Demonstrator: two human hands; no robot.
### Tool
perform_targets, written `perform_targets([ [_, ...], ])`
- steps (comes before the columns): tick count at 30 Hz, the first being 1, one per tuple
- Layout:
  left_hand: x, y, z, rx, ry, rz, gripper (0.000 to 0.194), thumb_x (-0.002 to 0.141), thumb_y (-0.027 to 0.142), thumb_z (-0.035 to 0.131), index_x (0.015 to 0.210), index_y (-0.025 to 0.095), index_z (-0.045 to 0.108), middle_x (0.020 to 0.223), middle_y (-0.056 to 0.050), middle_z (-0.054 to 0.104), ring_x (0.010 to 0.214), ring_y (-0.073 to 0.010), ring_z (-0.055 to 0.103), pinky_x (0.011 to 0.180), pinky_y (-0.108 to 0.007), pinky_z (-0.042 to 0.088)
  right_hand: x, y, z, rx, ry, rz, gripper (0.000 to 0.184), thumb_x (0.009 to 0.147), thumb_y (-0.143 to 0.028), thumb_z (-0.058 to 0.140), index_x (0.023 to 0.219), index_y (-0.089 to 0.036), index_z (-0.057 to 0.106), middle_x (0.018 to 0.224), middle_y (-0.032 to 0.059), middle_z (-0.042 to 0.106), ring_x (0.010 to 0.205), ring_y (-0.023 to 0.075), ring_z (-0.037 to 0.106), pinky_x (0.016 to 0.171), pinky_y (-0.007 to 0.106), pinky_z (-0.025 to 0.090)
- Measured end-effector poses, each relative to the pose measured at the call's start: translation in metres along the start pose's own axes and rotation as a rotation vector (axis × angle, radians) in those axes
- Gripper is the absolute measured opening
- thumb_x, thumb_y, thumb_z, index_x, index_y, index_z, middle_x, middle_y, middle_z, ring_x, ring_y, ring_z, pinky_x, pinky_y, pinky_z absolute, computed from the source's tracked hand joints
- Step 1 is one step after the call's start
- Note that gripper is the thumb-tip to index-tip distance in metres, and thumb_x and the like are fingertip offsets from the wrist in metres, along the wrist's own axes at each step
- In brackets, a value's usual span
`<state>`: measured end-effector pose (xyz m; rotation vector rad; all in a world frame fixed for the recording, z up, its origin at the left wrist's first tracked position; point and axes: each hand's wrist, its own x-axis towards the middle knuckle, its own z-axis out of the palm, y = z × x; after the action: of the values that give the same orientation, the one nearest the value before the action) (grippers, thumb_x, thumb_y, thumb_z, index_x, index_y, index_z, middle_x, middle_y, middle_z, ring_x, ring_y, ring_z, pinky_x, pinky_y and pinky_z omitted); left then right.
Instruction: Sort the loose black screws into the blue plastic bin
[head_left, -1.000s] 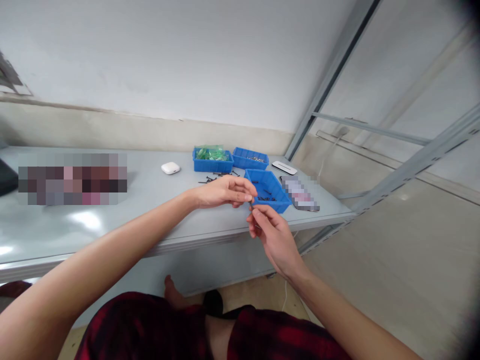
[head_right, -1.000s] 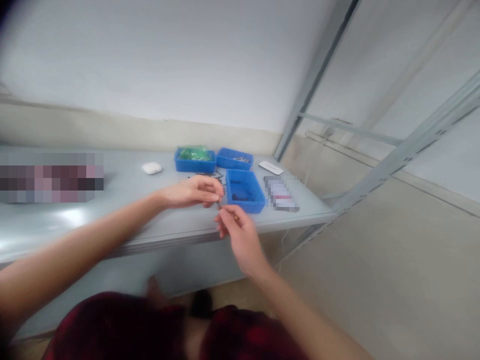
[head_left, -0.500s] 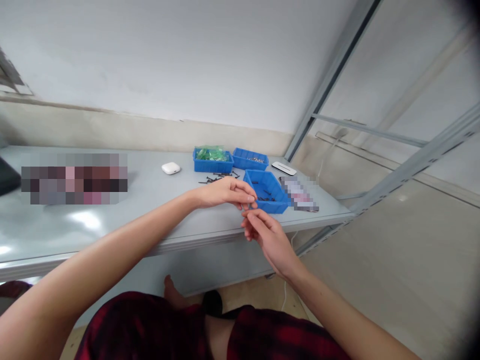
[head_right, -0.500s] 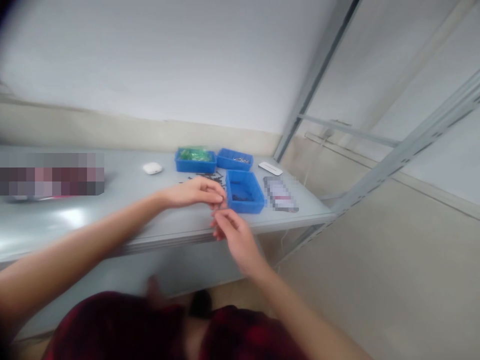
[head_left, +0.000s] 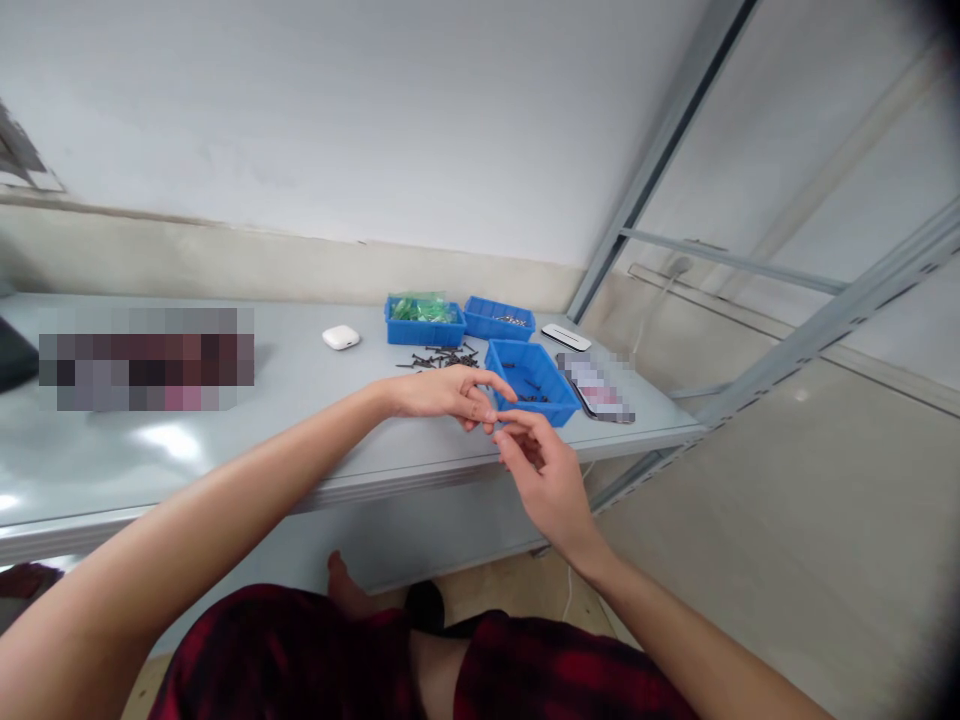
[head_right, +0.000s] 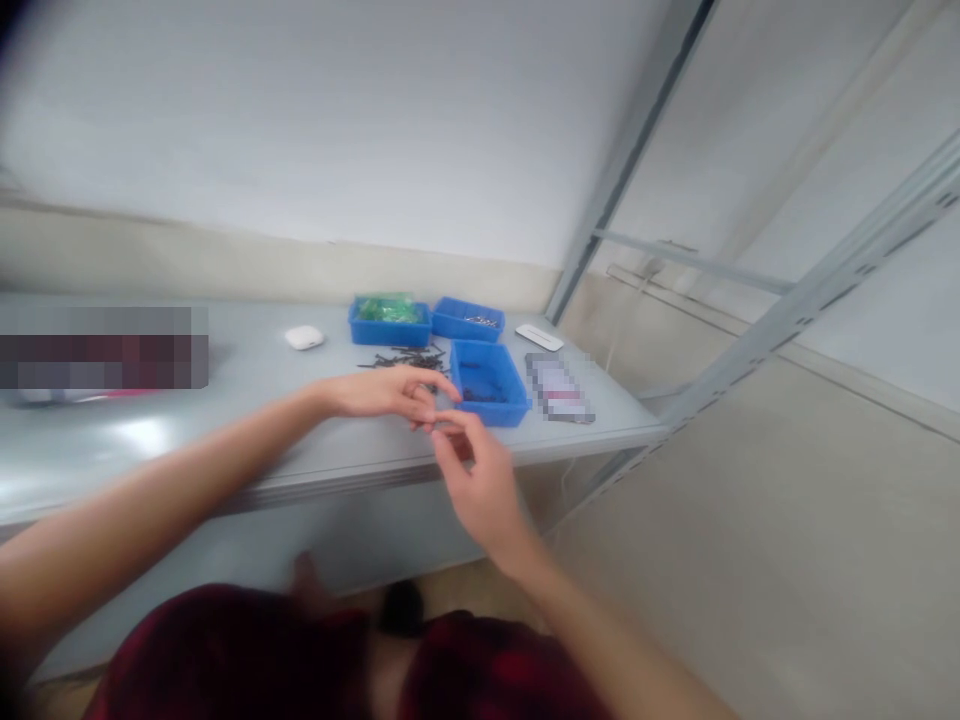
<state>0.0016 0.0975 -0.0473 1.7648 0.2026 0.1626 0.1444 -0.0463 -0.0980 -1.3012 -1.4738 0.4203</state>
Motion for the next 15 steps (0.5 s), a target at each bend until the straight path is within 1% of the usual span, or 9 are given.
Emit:
perform_targets([
  [4, 0.0008, -0.0033, -0.0023, -0.033, -0.040, -0.008, 0.038, 0.079, 0.029, 0.069, 0.115, 0.019, 0.059, 0.081, -0.004, 0.069, 0.075, -0.0135, 0.063, 0.071, -0.029, 0.047, 0.0015, 0.0029, -0.0019, 0.003, 0.020, 0.019, 0.023, 0.090, -0.036, 0.054, 0.109, -0.025, 0.060, 0.093, 0.0049, 0.069, 0.079, 0.0184, 0.065, 0.071, 0.034, 0.054],
  [8, 0.0003, -0.0033, -0.0024, -0.028, -0.056, -0.011, 0.038, 0.079, 0.028, 0.069, 0.115, 0.020, 0.060, 0.079, -0.003, 0.069, 0.076, -0.0141, 0.064, 0.073, -0.030, 0.048, 0.0022, 0.0006, -0.0032, -0.007, -0.024, 0.043, 0.018, 0.090, -0.037, 0.054, 0.100, -0.025, 0.063, 0.093, 0.0038, 0.070, 0.078, 0.0179, 0.064, 0.073, 0.033, 0.053],
  [11, 0.0004, -0.0029, -0.0016, -0.013, -0.046, -0.022, 0.036, 0.079, 0.031, 0.070, 0.112, 0.019, 0.062, 0.079, -0.003, 0.069, 0.076, -0.0141, 0.064, 0.074, -0.030, 0.048, 0.0027, -0.0006, -0.0041, -0.002, -0.034, 0.037, 0.017, 0.089, -0.037, 0.055, 0.096, -0.024, 0.064, 0.089, 0.0037, 0.070, 0.076, 0.0178, 0.064, 0.072, 0.034, 0.053],
  [13, 0.0006, -0.0029, -0.0012, -0.001, -0.033, -0.032, 0.033, 0.078, 0.034, 0.071, 0.107, 0.018, 0.065, 0.080, -0.004, 0.069, 0.076, -0.0141, 0.064, 0.075, -0.030, 0.048, 0.0030, 0.0003, -0.0049, -0.001, -0.002, 0.031, 0.017, 0.089, -0.038, 0.056, 0.095, -0.024, 0.064, 0.088, 0.0038, 0.069, 0.076, 0.0181, 0.064, 0.072, 0.034, 0.053],
  [15, 0.0006, -0.0028, -0.0011, 0.028, -0.018, -0.039, 0.029, 0.077, 0.038, 0.071, 0.096, 0.017, 0.068, 0.080, -0.004, 0.068, 0.076, -0.0139, 0.063, 0.075, -0.029, 0.048, 0.0033, 0.0021, -0.0058, -0.004, 0.055, 0.027, 0.018, 0.087, -0.038, 0.058, 0.096, -0.024, 0.064, 0.087, 0.0038, 0.069, 0.076, 0.0184, 0.064, 0.072, 0.034, 0.053],
])
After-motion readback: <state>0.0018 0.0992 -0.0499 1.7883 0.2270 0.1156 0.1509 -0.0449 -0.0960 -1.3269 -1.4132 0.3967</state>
